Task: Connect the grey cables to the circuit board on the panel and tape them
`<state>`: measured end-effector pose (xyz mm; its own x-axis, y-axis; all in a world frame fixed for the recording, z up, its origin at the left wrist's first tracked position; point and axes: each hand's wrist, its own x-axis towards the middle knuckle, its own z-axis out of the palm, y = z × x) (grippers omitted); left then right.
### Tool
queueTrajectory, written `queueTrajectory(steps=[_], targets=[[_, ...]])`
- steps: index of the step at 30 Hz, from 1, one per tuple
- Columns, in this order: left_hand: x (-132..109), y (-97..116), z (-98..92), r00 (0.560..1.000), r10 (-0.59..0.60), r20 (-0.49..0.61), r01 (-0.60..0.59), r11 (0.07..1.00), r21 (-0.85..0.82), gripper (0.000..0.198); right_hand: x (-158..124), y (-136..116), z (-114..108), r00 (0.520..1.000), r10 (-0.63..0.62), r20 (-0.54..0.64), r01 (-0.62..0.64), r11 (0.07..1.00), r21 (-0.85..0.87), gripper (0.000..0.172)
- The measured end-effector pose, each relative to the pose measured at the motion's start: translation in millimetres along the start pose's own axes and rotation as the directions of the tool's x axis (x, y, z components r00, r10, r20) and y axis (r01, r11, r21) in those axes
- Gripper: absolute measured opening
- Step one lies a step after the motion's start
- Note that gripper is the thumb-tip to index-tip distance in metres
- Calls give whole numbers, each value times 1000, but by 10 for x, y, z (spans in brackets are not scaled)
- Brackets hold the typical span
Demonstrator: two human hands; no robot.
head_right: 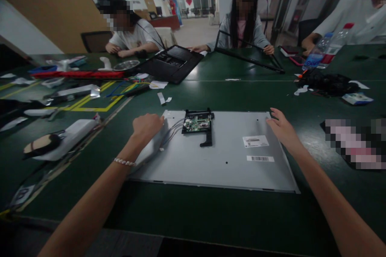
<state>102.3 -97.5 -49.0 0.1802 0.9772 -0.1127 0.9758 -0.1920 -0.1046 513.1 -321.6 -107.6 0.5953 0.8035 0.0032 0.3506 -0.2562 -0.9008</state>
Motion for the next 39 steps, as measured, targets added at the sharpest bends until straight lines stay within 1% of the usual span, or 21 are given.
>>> queueTrajectory(steps=[2, 3, 4, 6, 8, 10, 12, 14, 16, 19, 21, 25, 31, 35, 39], targets=[[-62, 104, -10, 999, -15, -52, 19, 997, 70, 56, 82, 122, -7, 997, -82, 4, 81, 989, -126, 68], [-89, 154, -11, 996, -27, -81, 35, 994, 100, 55, 119, 185, -14, 991, -133, 11, 132, 970, -204, 68], [-112, 199, -10, 996, -14, -88, 24, 993, 114, 53, 149, 243, -20, 982, -186, 24, 185, 941, -283, 68], [-143, 269, 4, 995, 7, -99, 6, 992, 127, 51, 176, 336, -22, 956, -284, 69, 285, 854, -435, 68], [-155, 311, 26, 994, 23, -105, -9, 991, 134, 50, 160, 393, -3, 925, -357, 128, 364, 739, -567, 66], [-154, 330, 52, 993, 41, -114, -24, 990, 139, 50, 125, 425, 25, 900, -389, 198, 412, 609, -677, 59], [-146, 336, 75, 990, 56, -128, -38, 989, 141, 51, 93, 439, 44, 888, -384, 251, 428, 496, -755, 53], [-141, 343, 90, 986, 78, -145, -58, 988, 140, 51, 74, 440, 45, 884, -373, 281, 431, 421, -798, 51], [-144, 357, 100, 985, 90, -147, -69, 988, 138, 50, 65, 427, 36, 883, -369, 291, 427, 374, -823, 52], [-165, 399, 118, 983, 111, -150, -88, 984, 153, 47, 46, 390, 24, 884, -365, 293, 415, 322, -851, 52], [-187, 433, 135, 977, 146, -157, -118, 978, 172, 43, 27, 364, 21, 887, -362, 287, 401, 294, -868, 51], [-225, 483, 161, 968, 193, -163, -164, 971, 172, 37, -7, 332, 11, 889, -350, 293, 392, 254, -884, 51], [-246, 510, 140, 971, 193, -141, -166, 969, 183, 35, -27, 305, -2, 893, -344, 290, 389, 263, -883, 49], [-281, 539, 96, 973, 193, -128, -166, 967, 195, 38, -40, 272, -4, 900, -325, 291, 378, 246, -892, 49], [-310, 560, 72, 972, 199, -127, -170, 963, 211, 36, -45, 255, -12, 901, -319, 292, 374, 233, -898, 49]])
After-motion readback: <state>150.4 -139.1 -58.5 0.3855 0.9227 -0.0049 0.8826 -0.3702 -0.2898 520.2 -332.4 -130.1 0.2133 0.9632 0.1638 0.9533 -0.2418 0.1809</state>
